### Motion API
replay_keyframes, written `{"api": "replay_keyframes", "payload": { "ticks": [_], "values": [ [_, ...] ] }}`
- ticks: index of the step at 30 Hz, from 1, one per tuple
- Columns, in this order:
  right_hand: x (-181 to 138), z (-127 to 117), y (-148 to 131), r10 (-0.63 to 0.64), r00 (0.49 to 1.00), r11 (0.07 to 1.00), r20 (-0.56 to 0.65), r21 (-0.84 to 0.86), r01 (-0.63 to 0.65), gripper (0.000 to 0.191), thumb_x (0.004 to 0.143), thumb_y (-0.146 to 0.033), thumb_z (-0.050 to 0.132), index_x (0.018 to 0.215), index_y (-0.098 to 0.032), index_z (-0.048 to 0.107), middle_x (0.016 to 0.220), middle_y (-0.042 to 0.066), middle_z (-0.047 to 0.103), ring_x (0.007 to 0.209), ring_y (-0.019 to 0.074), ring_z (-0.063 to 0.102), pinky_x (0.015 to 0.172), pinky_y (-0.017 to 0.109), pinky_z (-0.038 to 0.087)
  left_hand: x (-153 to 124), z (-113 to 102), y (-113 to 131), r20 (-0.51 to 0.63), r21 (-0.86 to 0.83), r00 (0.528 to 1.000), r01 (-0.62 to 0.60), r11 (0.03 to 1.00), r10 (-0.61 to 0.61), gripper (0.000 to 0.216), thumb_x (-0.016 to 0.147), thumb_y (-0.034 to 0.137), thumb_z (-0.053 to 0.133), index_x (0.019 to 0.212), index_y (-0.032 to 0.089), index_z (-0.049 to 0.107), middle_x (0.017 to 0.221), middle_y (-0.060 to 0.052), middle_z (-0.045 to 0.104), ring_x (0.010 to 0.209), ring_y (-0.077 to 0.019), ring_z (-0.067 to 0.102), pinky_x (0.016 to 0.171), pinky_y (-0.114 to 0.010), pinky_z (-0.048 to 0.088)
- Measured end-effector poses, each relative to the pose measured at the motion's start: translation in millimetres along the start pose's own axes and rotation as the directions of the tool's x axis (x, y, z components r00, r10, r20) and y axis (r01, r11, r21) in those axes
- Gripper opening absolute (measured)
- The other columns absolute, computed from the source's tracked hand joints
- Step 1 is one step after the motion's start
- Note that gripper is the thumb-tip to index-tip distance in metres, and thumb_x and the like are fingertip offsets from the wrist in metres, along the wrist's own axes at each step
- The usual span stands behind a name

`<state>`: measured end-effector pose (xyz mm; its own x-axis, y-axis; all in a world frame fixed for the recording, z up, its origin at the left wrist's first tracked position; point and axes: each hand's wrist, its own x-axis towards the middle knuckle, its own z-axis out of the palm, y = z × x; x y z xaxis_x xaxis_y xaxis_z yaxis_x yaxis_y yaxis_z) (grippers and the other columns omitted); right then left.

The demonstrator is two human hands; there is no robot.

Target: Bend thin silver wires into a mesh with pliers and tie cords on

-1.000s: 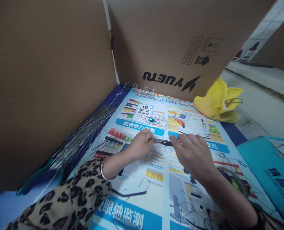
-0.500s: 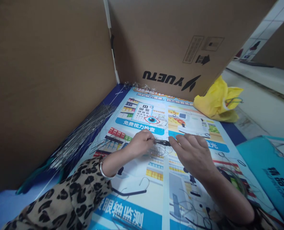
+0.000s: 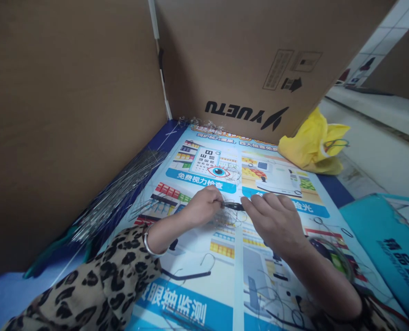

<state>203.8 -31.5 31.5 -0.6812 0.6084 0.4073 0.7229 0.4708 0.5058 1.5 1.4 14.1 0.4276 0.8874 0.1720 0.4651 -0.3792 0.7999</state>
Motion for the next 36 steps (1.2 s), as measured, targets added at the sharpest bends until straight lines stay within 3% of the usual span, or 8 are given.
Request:
{"api": "replay_keyframes", "payload": {
  "ticks": [27,30,36],
  "values": [
    [0,-5,0,0.090,0.996,0.995,0.027,0.045,-0.091,0.014,0.082,-0.015,0.049,0.082,-0.021,0.062,0.063,0.002,0.052,0.065,0.0158,0.037,0.059,0.032,0.018,0,-6,5,0.083,-0.034,0.994,-0.063,0.997,0.066,0.024,0.073,0.006,0.039,0.066,0.017,0.060,0.077,-0.003,0.059,0.085,-0.0158,0.053,0.080,-0.030,0.043],
    [2,-7,0,0.151,0.985,0.979,0.080,0.124,-0.160,0.013,0.079,-0.017,0.052,0.079,-0.022,0.064,0.062,0.002,0.053,0.063,0.0154,0.039,0.058,0.032,0.018,2,-10,8,0.087,-0.024,0.995,-0.050,0.998,0.052,0.025,0.074,0.007,0.039,0.065,0.017,0.060,0.076,-0.003,0.061,0.084,-0.0157,0.054,0.079,-0.030,0.043],
    [1,-7,1,0.220,0.929,0.893,0.296,0.322,-0.314,0.012,0.080,-0.024,0.053,0.084,-0.025,0.065,0.073,0.000,0.059,0.074,0.0156,0.051,0.060,0.027,0.027,2,-12,8,0.109,0.008,0.993,-0.037,0.999,0.036,0.013,0.069,0.009,0.047,0.066,0.016,0.057,0.076,-0.002,0.060,0.077,-0.0147,0.054,0.074,-0.028,0.043]
  ]
}}
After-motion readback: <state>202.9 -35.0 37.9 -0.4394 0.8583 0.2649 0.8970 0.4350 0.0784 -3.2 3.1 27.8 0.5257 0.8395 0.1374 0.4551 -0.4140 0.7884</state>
